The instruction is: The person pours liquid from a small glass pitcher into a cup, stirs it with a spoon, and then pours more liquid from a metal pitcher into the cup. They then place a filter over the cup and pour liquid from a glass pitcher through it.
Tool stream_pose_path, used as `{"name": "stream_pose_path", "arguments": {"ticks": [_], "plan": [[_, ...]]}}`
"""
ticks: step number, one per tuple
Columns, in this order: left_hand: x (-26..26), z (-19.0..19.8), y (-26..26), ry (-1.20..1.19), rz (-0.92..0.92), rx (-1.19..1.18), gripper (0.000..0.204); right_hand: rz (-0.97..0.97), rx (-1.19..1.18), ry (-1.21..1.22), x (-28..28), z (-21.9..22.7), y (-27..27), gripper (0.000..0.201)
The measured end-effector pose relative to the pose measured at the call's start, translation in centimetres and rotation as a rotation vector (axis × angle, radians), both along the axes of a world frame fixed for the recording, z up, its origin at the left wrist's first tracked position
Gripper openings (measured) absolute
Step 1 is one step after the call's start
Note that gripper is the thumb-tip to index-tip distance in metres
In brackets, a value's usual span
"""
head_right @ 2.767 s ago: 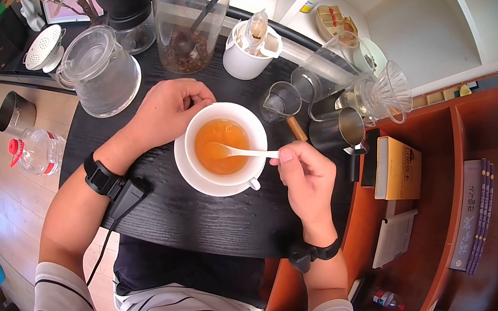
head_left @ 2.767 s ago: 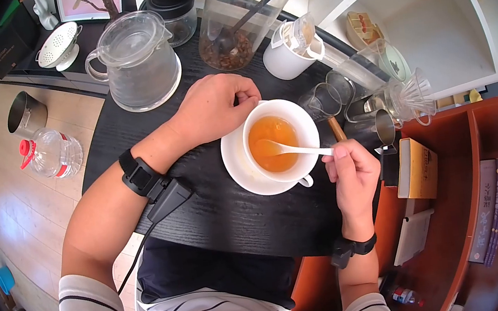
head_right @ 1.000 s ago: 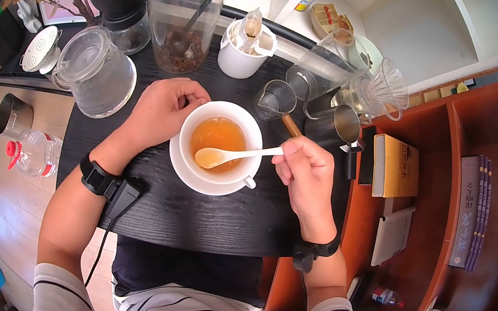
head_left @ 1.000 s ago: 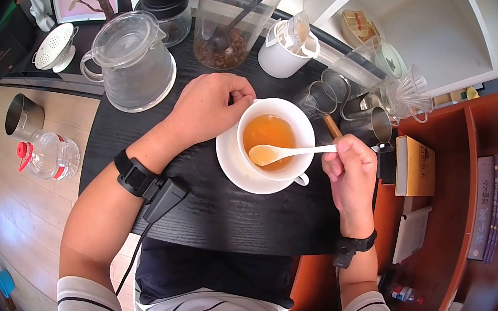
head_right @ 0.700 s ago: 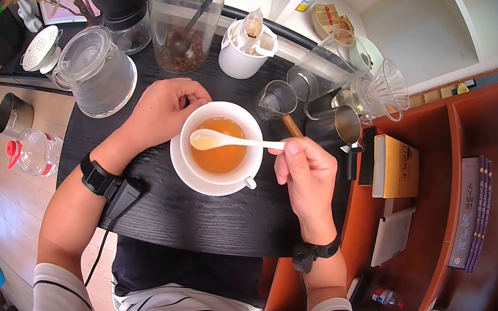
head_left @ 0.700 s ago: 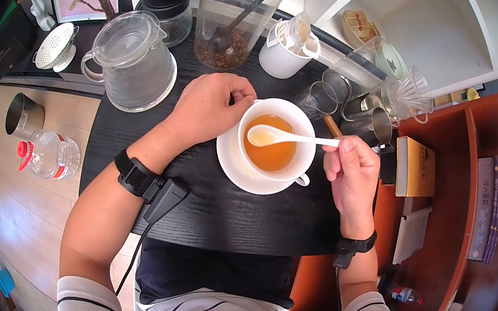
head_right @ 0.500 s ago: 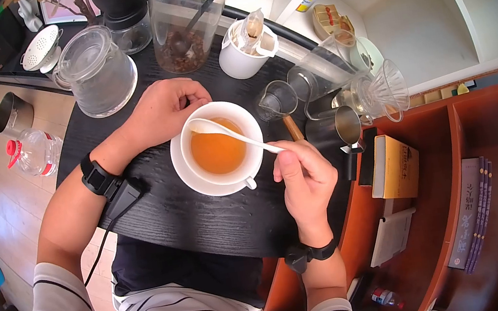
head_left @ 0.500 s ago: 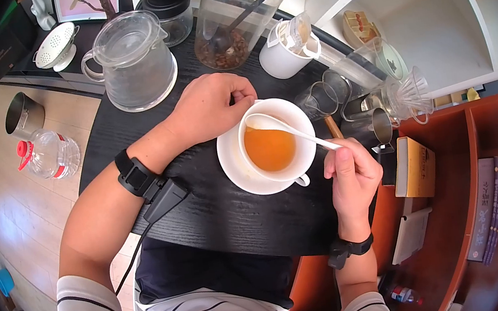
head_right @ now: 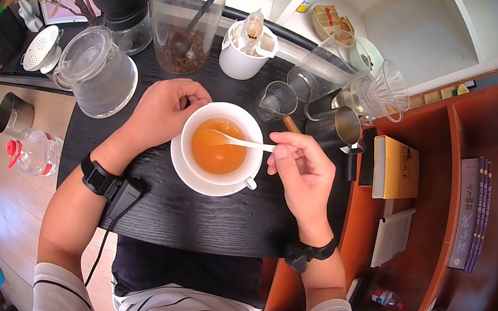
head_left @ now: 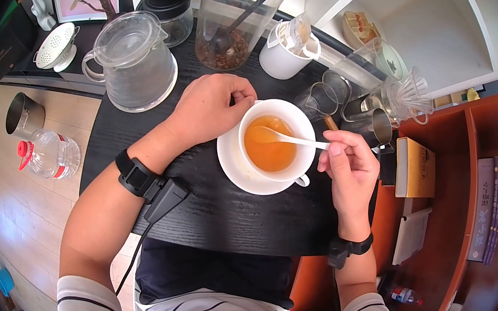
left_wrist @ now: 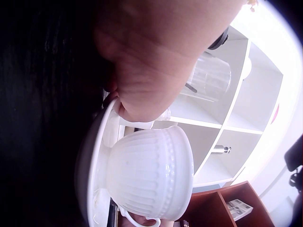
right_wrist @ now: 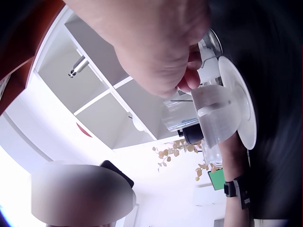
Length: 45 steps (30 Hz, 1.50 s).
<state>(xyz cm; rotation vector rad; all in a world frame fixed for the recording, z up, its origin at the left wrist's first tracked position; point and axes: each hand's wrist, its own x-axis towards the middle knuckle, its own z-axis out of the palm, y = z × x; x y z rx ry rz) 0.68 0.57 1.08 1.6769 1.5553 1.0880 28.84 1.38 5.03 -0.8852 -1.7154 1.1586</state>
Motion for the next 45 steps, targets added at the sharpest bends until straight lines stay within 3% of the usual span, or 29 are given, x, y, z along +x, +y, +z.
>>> {"name": "stream_pose_path", "arguments": {"ticks": [8, 23, 38, 40, 45], "plan": [[0.0, 0.0, 0.0, 0.003, 0.002, -0.002, 0.017, 0.101, -0.242, 0.157, 0.3, -0.2, 0.5, 0.017], [-0.1, -0.1, 0.1, 0.009, 0.000, 0.012, 0.018, 0.168, 0.012, 0.218, 0.5, -0.3, -0.5, 0.020], [0.0, -0.2, 0.0, -0.012, 0.000, 0.006, 0.018, 0.056, 0.169, 0.044, 0.6, -0.4, -0.4, 0.019], [0.0, -0.2, 0.0, 0.001, -0.004, 0.018, 0.018, 0.112, 0.000, 0.098, 0.5, -0.3, -0.3, 0.018], [0.0, -0.1, 0.0, -0.007, -0.001, 0.007, 0.017, 0.152, -0.117, 0.108, 0.5, -0.1, -0.1, 0.019]]}}
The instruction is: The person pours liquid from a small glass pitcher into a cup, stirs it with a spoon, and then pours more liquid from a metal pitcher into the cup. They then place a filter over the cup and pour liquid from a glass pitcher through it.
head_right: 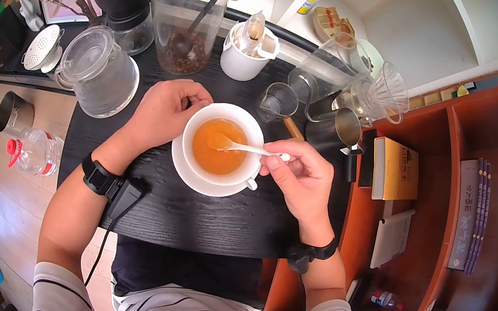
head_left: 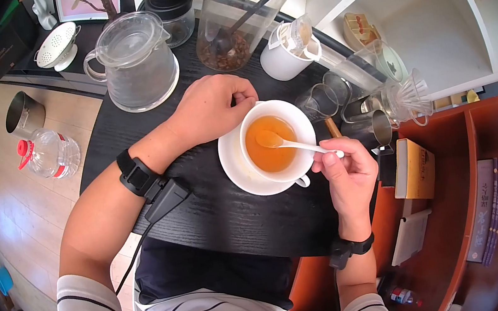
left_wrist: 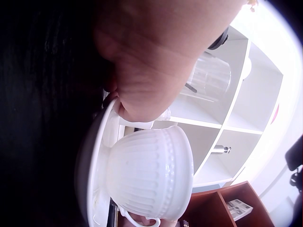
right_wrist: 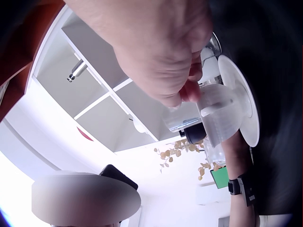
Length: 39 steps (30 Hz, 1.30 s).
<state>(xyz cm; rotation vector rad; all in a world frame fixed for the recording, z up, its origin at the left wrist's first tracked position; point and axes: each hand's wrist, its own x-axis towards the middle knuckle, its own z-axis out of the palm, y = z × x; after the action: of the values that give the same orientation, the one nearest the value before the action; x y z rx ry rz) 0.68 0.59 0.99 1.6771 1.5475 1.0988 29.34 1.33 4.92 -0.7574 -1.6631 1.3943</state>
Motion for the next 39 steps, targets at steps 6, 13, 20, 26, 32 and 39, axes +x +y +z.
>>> {"name": "stream_pose_path", "arguments": {"ticks": [6, 13, 20, 26, 32, 39], "plan": [[-0.02, -0.02, 0.01, 0.011, 0.000, -0.001, 0.017, -0.014, -0.007, 0.023, 0.14, -0.52, 0.50, 0.019], [-0.05, -0.05, 0.05, 0.024, 0.005, 0.005, 0.017, -0.077, 0.046, 0.132, -0.06, -0.54, 0.58, 0.019], [-0.01, 0.18, -0.04, 0.026, 0.003, 0.000, 0.018, -0.218, 0.056, 0.158, 0.17, -0.29, 0.81, 0.019], [-0.02, 0.07, -0.02, 0.008, 0.002, -0.006, 0.017, -0.291, 0.156, 0.086, 0.56, -0.07, 0.36, 0.015], [0.00, 0.11, -0.02, 0.008, 0.001, -0.009, 0.017, -0.156, 0.314, -0.083, -0.16, -0.10, 0.05, 0.018], [0.03, 0.17, -0.05, 0.027, 0.007, 0.001, 0.017, -0.045, -0.075, -0.016, -0.13, -0.16, 0.26, 0.017]]}}
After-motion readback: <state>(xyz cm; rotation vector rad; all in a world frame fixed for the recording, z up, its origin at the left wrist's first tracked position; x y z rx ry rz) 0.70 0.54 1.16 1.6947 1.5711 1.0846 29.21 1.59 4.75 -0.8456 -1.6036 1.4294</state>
